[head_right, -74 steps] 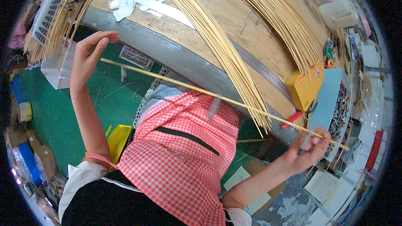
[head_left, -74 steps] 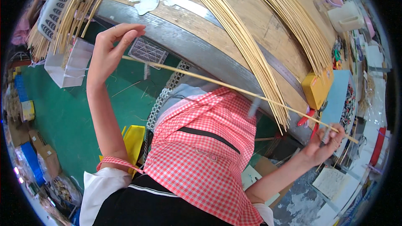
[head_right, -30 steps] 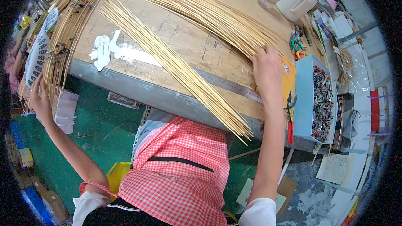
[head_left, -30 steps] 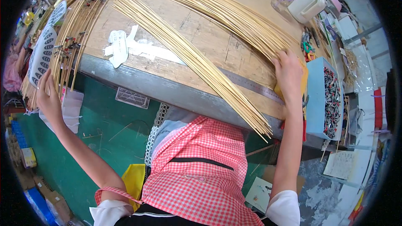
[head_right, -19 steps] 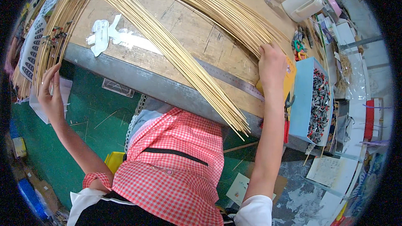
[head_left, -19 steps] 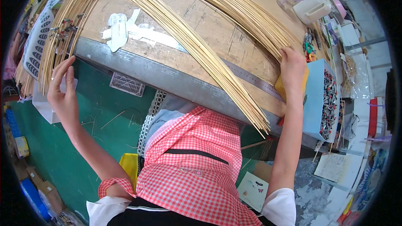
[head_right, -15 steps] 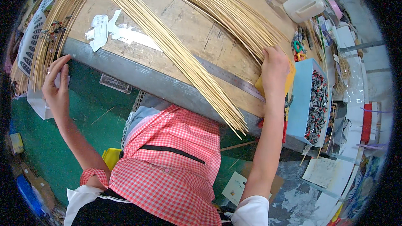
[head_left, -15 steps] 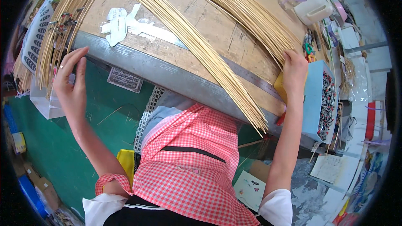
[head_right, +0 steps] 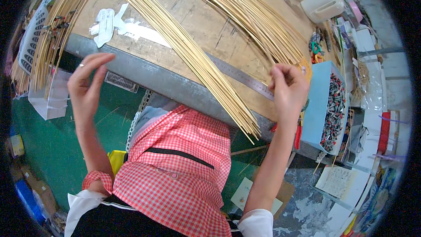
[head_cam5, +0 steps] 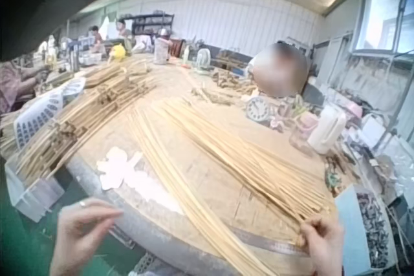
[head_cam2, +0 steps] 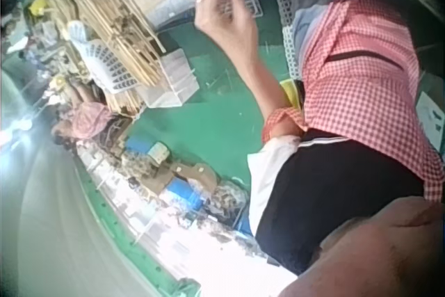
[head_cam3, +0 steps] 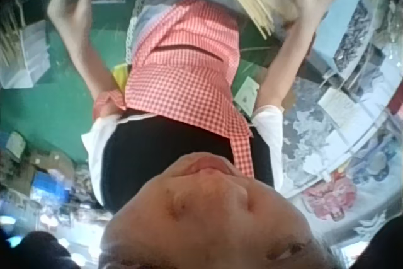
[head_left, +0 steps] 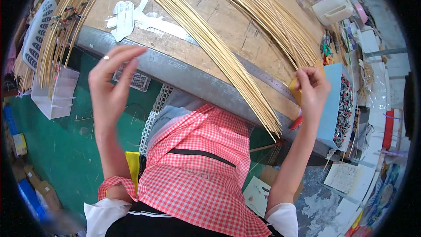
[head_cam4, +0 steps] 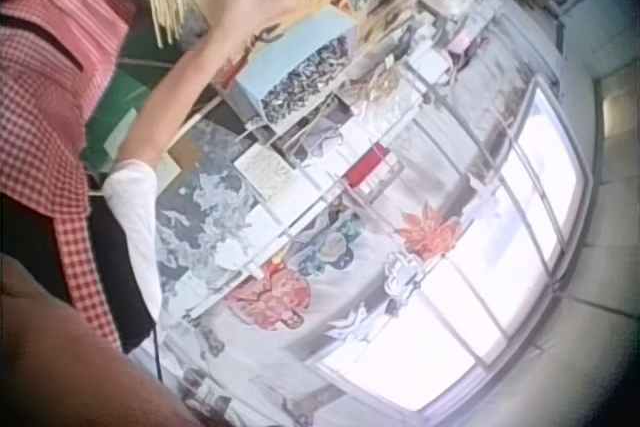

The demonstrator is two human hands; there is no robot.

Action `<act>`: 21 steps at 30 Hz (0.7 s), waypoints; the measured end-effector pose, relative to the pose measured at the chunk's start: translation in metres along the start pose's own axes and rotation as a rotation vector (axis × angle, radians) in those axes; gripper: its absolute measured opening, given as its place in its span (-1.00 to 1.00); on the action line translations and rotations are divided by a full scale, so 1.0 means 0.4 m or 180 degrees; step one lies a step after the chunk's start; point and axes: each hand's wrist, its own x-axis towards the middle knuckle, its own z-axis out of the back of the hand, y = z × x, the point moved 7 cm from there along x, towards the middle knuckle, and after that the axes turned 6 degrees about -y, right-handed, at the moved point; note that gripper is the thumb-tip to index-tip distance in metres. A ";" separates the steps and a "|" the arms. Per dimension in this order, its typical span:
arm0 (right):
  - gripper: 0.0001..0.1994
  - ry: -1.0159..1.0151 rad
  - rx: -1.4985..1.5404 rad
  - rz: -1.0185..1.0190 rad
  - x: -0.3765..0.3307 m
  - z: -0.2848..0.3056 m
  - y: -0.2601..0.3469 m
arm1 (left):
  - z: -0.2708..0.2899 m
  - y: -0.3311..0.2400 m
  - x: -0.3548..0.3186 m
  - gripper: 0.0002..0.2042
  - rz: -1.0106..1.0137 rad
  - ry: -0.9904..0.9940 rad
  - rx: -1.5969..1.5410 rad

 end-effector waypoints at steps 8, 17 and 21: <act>-0.96 0.1448 0.1779 -0.1336 -0.335 -0.224 0.050 | -0.123 0.027 -0.043 -0.65 0.1285 0.0140 -0.2384; -0.96 0.1625 0.2023 -0.1542 -0.437 -0.281 0.019 | -0.112 0.113 -0.060 -0.83 0.1510 -0.0113 -0.3083; -0.95 0.0582 0.1173 -0.0674 -0.411 -0.233 0.015 | -0.126 0.118 -0.067 -0.84 0.1661 -0.0177 -0.2921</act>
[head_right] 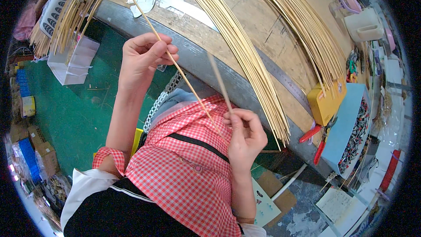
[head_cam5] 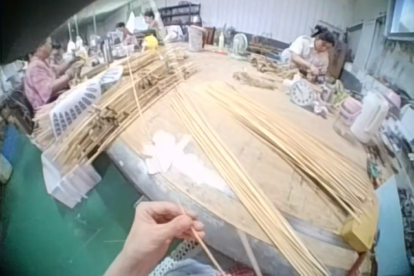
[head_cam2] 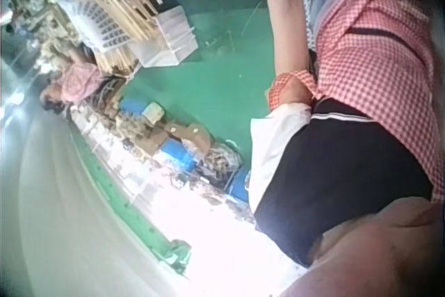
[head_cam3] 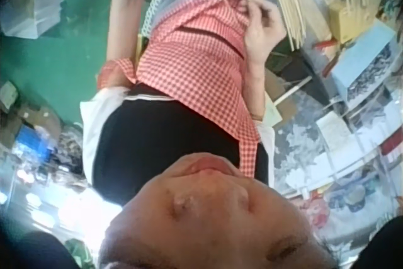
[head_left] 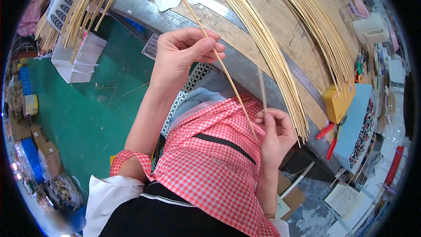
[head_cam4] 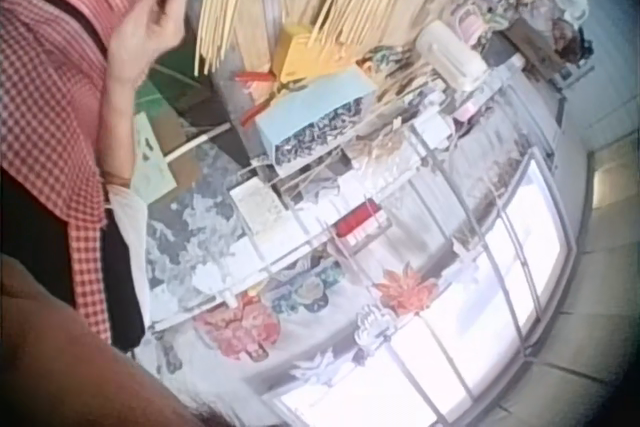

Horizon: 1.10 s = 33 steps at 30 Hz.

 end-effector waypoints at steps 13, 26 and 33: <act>-0.70 0.0092 -0.1408 0.2020 -0.049 -0.035 0.130 | -0.015 0.045 -0.004 -0.87 0.0119 0.0092 -0.0229; -0.77 0.0434 -0.1653 0.1994 -0.002 -0.032 0.114 | -0.007 0.042 -0.005 -0.85 0.0106 0.0255 -0.0398; -0.88 -0.0077 -0.2951 0.2010 0.124 0.031 0.069 | -0.026 0.046 -0.010 -0.88 0.0200 0.0289 -0.0304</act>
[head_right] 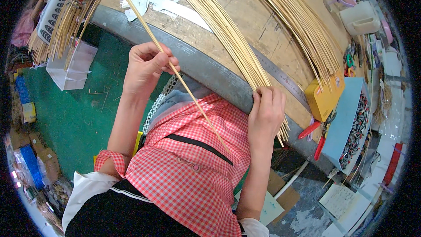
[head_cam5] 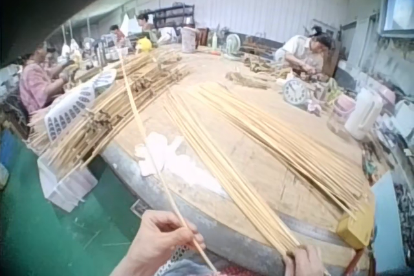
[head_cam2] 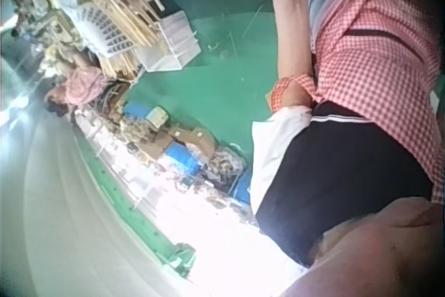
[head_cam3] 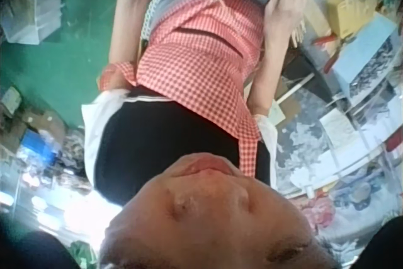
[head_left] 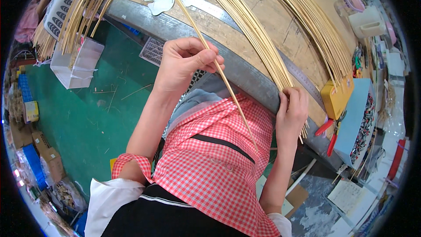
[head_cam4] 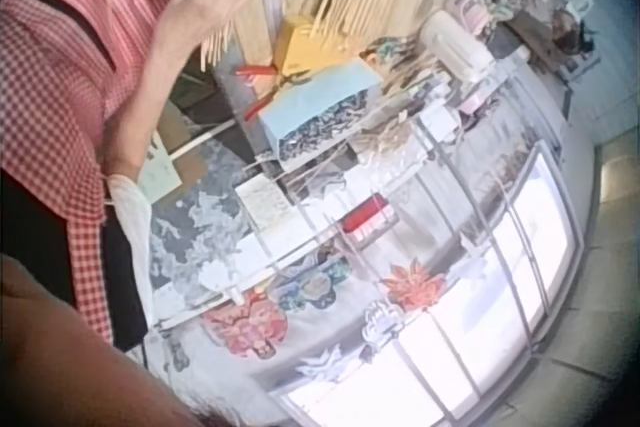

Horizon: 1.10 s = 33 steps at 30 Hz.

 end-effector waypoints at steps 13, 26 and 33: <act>-0.97 -0.0528 0.1361 -0.1200 -0.039 0.065 -0.046 | -0.003 0.009 -0.001 -0.88 0.0010 -0.0053 0.0147; -0.91 0.0351 0.1971 -0.0544 -0.073 0.030 0.135 | -0.027 -0.004 -0.012 -0.87 -0.0043 -0.0029 0.0105; -0.89 0.0532 0.1553 -0.0003 -0.046 0.049 0.172 | -0.027 -0.011 -0.015 -0.87 0.0030 -0.0041 0.0309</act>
